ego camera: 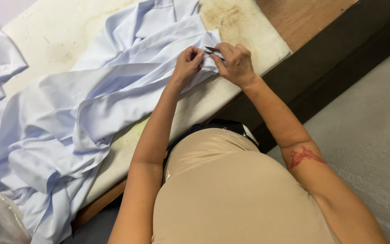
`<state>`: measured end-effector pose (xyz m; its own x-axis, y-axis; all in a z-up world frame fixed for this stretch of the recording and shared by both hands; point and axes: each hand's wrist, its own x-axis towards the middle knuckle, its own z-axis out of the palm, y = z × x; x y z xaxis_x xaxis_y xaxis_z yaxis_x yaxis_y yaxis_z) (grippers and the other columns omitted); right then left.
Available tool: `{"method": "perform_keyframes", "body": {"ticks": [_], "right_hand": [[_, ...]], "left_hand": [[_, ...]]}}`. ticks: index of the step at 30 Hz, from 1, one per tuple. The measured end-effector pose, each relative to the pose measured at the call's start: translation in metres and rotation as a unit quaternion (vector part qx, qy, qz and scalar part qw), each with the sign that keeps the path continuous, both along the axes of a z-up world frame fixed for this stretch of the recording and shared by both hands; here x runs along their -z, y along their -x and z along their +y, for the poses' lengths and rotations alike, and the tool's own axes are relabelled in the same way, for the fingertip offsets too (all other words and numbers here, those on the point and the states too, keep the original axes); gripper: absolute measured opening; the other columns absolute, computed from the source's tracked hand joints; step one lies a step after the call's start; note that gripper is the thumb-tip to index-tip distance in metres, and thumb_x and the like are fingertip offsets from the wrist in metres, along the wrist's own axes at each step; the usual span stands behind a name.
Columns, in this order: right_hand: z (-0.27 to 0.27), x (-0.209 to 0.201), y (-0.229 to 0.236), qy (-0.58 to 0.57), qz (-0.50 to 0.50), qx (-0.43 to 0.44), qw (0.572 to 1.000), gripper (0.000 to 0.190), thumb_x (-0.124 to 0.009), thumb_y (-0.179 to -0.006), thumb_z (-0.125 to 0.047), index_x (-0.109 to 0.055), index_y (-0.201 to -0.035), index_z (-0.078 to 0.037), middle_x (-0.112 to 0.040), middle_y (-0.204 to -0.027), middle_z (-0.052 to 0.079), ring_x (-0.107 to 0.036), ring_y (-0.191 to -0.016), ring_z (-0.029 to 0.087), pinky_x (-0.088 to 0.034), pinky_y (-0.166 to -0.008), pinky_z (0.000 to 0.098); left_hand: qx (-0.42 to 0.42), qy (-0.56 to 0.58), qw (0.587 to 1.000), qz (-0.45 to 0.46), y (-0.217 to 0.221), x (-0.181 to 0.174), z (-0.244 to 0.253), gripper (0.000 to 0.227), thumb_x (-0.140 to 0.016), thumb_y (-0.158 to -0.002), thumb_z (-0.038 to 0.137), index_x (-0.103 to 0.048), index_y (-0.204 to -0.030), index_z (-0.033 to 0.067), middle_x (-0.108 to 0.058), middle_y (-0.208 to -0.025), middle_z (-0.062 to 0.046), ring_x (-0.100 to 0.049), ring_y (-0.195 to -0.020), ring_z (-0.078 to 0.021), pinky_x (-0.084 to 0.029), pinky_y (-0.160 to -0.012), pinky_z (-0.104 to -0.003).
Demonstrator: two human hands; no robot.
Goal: The person uses a seam ripper to cut and remove loose threads from a white garment laid on a table. They repeatedly adjust the fabric to access different areas and pull out the cut threads by hand.
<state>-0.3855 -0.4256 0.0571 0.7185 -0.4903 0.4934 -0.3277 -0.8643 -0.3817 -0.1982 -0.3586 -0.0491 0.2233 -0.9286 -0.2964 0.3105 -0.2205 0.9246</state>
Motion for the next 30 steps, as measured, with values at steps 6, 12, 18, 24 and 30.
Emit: {"method": "perform_keyframes", "body": {"ticks": [6,12,18,24,30], "right_hand": [[-0.010,0.005,-0.001,0.061,0.056,-0.022,0.996,0.018,-0.078,-0.095,-0.013,-0.064,-0.097,-0.001,-0.066,-0.079,0.012,-0.058,-0.058,0.027,-0.046,-0.056,0.0362],[-0.024,0.029,-0.003,0.084,0.088,-0.024,0.992,0.019,-0.077,-0.100,-0.012,-0.063,-0.090,-0.003,-0.063,-0.071,0.009,-0.053,-0.051,0.021,-0.044,-0.051,0.0327],[-0.031,0.025,0.009,-0.082,-0.015,0.021,0.996,0.016,-0.072,-0.109,-0.011,-0.066,-0.101,0.002,-0.065,-0.072,0.007,-0.059,-0.056,0.014,-0.043,-0.048,0.0268],[-0.025,0.015,0.018,-0.247,-0.100,0.080,0.960,0.018,-0.072,-0.110,-0.013,-0.065,-0.103,0.003,-0.060,-0.067,0.002,-0.051,-0.056,0.009,-0.036,-0.050,0.0255],[-0.027,0.016,0.010,-0.284,-0.139,0.084,0.945,0.017,-0.071,-0.109,-0.013,-0.066,-0.105,0.003,-0.061,-0.070,0.002,-0.050,-0.059,0.006,-0.035,-0.050,0.0248]], "left_hand": [[-0.005,-0.007,1.000,0.022,0.000,-0.007,-0.005,0.015,-0.061,-0.103,0.017,-0.060,-0.096,0.0044,-0.067,-0.084,-0.003,-0.055,-0.061,-0.0076,-0.045,-0.055,-0.022],[0.010,-0.016,1.000,0.010,0.000,-0.015,0.001,0.015,-0.060,-0.104,0.016,-0.061,-0.095,0.0043,-0.069,-0.087,-0.004,-0.052,-0.063,-0.0064,-0.046,-0.057,-0.022],[-0.016,0.005,0.999,0.029,0.004,-0.036,0.009,0.014,-0.061,-0.104,0.015,-0.061,-0.097,0.0029,-0.066,-0.087,-0.004,-0.052,-0.066,-0.0069,-0.045,-0.059,-0.024],[-0.062,0.010,0.941,-0.332,0.026,-0.061,0.004,0.018,-0.071,-0.087,0.018,-0.073,-0.091,-0.0001,-0.073,-0.082,-0.012,-0.067,-0.071,-0.0206,-0.055,-0.068,-0.035],[0.004,-0.122,0.869,-0.480,0.045,-0.063,-0.026,0.043,-0.081,-0.081,0.046,-0.072,-0.081,0.0036,-0.072,-0.080,-0.015,-0.070,-0.078,-0.0332,-0.054,-0.072,-0.044]]}}
